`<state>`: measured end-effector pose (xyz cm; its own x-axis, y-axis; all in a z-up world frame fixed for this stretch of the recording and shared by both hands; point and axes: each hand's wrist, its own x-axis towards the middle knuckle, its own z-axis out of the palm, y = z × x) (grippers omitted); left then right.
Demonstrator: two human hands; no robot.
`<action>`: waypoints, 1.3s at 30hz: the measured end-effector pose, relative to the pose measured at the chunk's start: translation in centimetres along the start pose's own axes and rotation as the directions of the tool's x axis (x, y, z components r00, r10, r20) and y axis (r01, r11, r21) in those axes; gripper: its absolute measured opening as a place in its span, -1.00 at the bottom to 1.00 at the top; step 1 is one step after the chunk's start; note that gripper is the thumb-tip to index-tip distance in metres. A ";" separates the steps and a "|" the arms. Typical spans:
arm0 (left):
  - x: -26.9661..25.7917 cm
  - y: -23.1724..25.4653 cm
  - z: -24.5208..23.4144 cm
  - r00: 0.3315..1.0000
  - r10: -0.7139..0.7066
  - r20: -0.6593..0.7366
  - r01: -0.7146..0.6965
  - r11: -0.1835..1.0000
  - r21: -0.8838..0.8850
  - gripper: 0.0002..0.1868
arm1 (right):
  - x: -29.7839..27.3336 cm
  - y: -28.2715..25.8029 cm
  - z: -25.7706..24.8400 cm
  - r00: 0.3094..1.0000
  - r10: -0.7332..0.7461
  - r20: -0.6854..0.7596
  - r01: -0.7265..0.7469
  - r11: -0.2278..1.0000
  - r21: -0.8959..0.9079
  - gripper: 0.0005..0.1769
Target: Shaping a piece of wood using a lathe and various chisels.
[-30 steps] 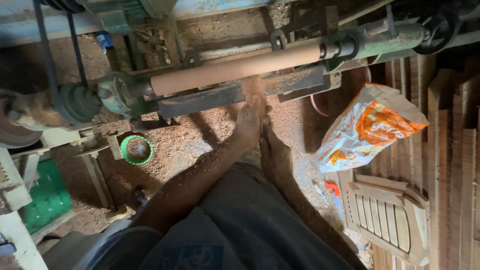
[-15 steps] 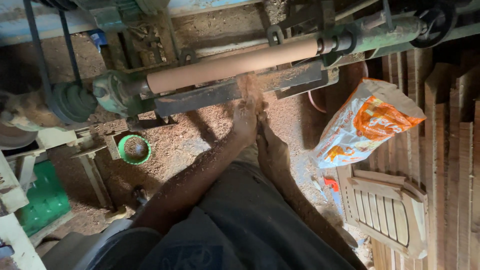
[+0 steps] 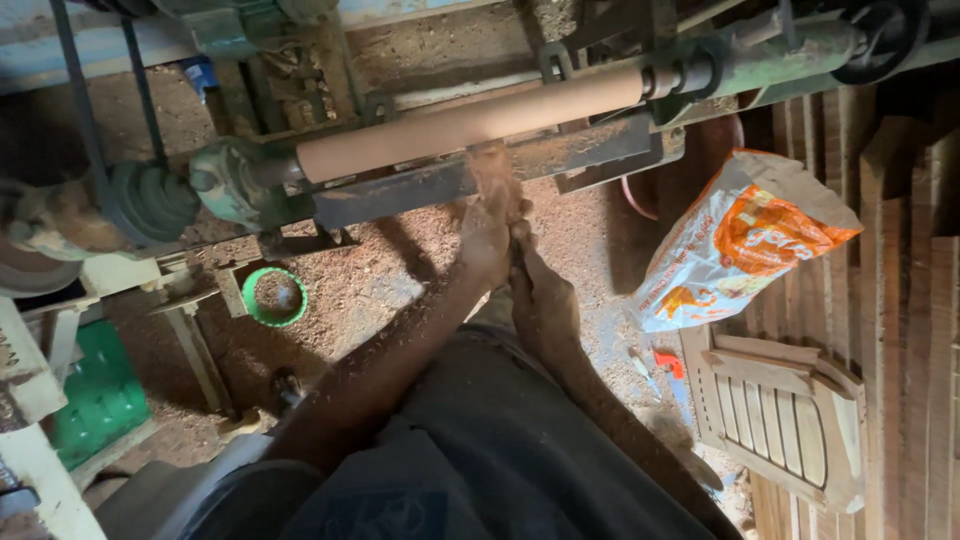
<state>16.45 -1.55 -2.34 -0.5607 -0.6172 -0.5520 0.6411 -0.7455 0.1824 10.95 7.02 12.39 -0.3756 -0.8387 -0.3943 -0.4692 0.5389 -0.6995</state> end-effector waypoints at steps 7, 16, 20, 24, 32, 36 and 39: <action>-2.0 1.9 3.0 0.985 0.085 -0.152 -0.032 0.946 0.322 -0.59 | -0.3 1.1 1.3 0.997 -0.070 -0.041 0.070 0.998 -0.008 -0.51; -0.5 1.0 -0.1 0.987 0.022 0.156 -0.014 0.998 -0.054 -0.66 | -0.5 0.6 1.7 0.989 -0.121 -0.084 0.124 0.992 0.036 -0.50; -2.3 2.2 2.6 0.993 0.052 -0.103 -0.024 0.966 0.258 -0.74 | -0.6 -0.3 1.8 0.998 -0.043 -0.045 0.045 0.998 0.053 -0.52; -2.3 2.7 2.0 0.985 0.039 -0.166 0.001 0.971 0.238 -0.69 | -0.6 -0.6 2.0 1.000 0.019 -0.022 -0.019 1.000 0.011 -0.49; -3.4 3.2 3.1 0.989 0.091 -0.114 -0.058 0.962 0.268 -0.73 | -0.8 -1.3 1.8 1.000 0.006 -0.021 -0.006 1.000 0.030 -0.47; -2.8 3.0 1.3 0.993 0.111 -0.043 -0.096 0.963 0.253 -0.74 | -1.1 -1.8 2.0 1.000 0.031 -0.008 -0.030 0.999 0.026 -0.49; -3.4 3.7 1.7 0.994 0.102 -0.045 -0.089 0.968 0.237 -0.70 | -1.2 -3.0 1.9 0.998 0.060 0.021 -0.061 0.997 0.037 -0.51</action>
